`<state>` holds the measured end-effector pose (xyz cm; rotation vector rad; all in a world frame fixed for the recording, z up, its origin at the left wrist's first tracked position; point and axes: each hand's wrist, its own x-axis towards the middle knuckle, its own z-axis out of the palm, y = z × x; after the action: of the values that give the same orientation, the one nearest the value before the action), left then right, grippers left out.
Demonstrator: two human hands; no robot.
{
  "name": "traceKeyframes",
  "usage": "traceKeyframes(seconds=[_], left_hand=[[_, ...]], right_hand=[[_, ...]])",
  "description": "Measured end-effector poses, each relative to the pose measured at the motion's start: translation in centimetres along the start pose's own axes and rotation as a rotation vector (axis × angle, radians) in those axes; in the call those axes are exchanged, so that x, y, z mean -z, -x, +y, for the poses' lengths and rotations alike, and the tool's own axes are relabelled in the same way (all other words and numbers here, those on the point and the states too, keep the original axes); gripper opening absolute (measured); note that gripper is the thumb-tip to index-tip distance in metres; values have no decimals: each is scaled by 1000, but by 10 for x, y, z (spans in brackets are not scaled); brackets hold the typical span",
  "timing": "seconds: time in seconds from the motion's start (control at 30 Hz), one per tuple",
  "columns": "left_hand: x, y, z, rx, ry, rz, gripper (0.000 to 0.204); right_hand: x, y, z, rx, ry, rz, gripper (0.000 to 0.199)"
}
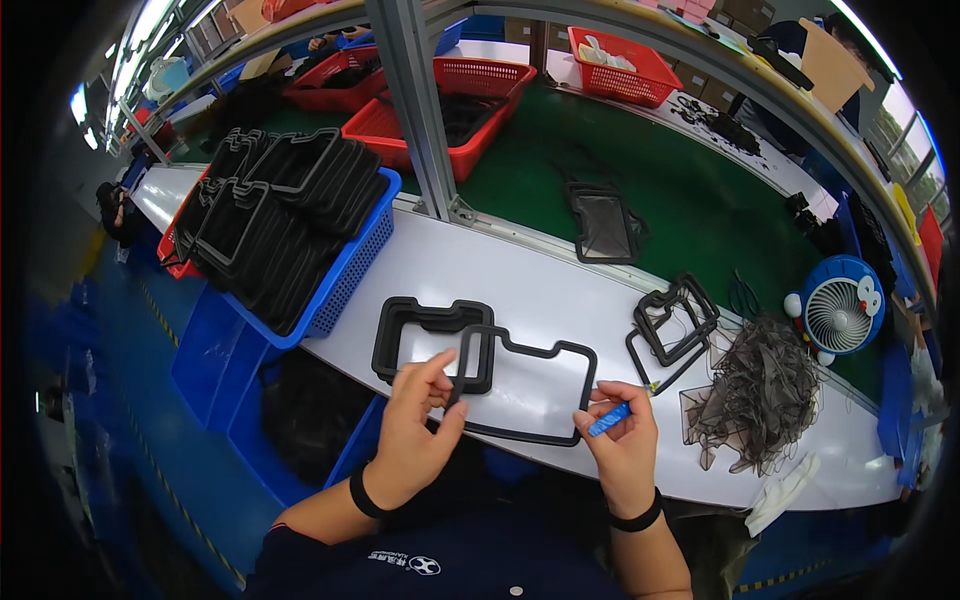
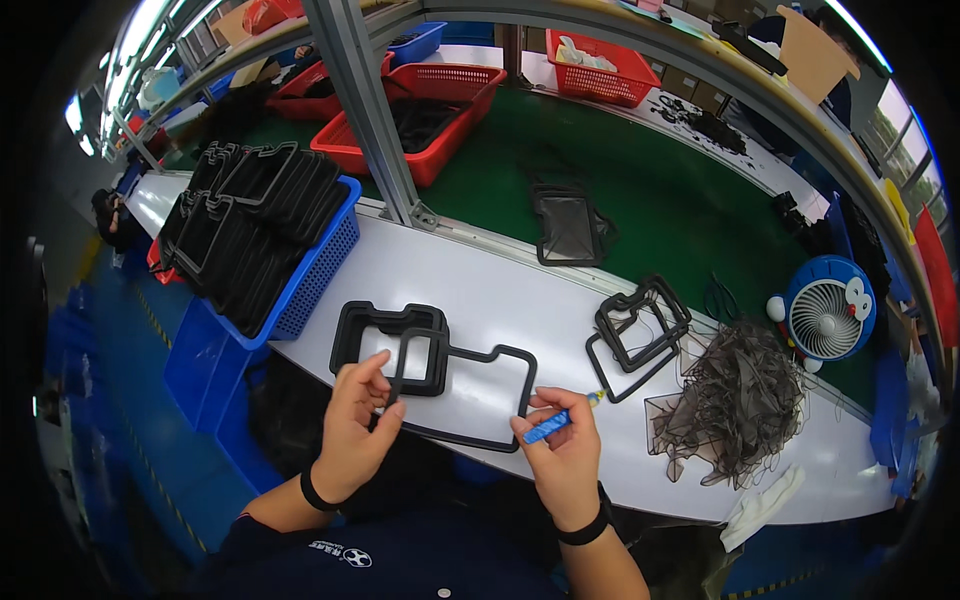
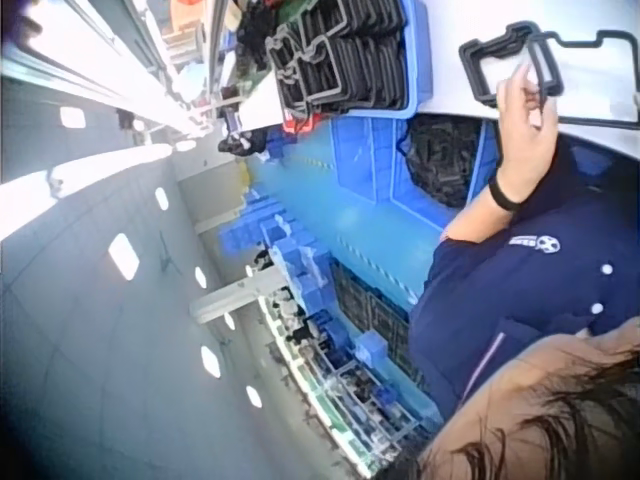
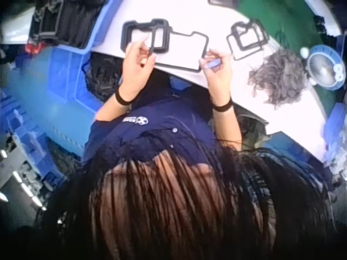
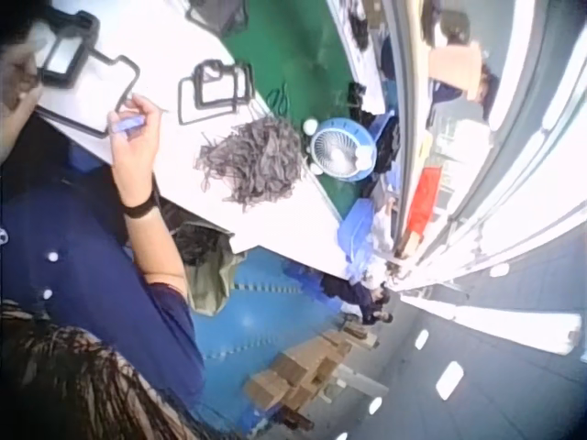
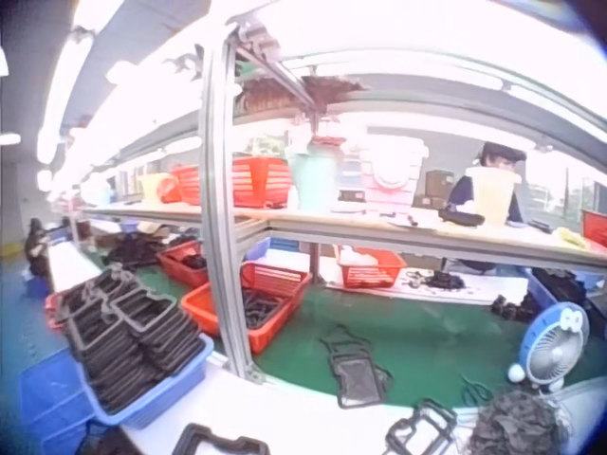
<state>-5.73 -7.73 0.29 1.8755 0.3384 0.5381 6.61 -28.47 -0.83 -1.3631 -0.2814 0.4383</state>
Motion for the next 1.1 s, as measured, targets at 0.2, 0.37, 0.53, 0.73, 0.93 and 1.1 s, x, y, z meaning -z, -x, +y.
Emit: traceKeyframes(seconds=[0.2,0.37,0.53,0.73,0.93,1.1], left_hand=[[60,-25,-25,-75,-401,311,52],[77,-24,-80,49,-421,286,42],[75,-24,-92,318,591,167,64],[57,-20,-99,355,499,110,62],[53,-21,-71,139,-25,236,57],[38,1,-31,-276,-157,155,24]], right_hand=[[-83,-57,26,-4,101,-182,37],[-80,-69,49,207,403,-95,26],[-19,-70,22,211,611,64,7],[65,-67,16,229,961,311,10],[100,-84,23,462,1325,332,26],[98,-109,38,518,1516,199,21]])
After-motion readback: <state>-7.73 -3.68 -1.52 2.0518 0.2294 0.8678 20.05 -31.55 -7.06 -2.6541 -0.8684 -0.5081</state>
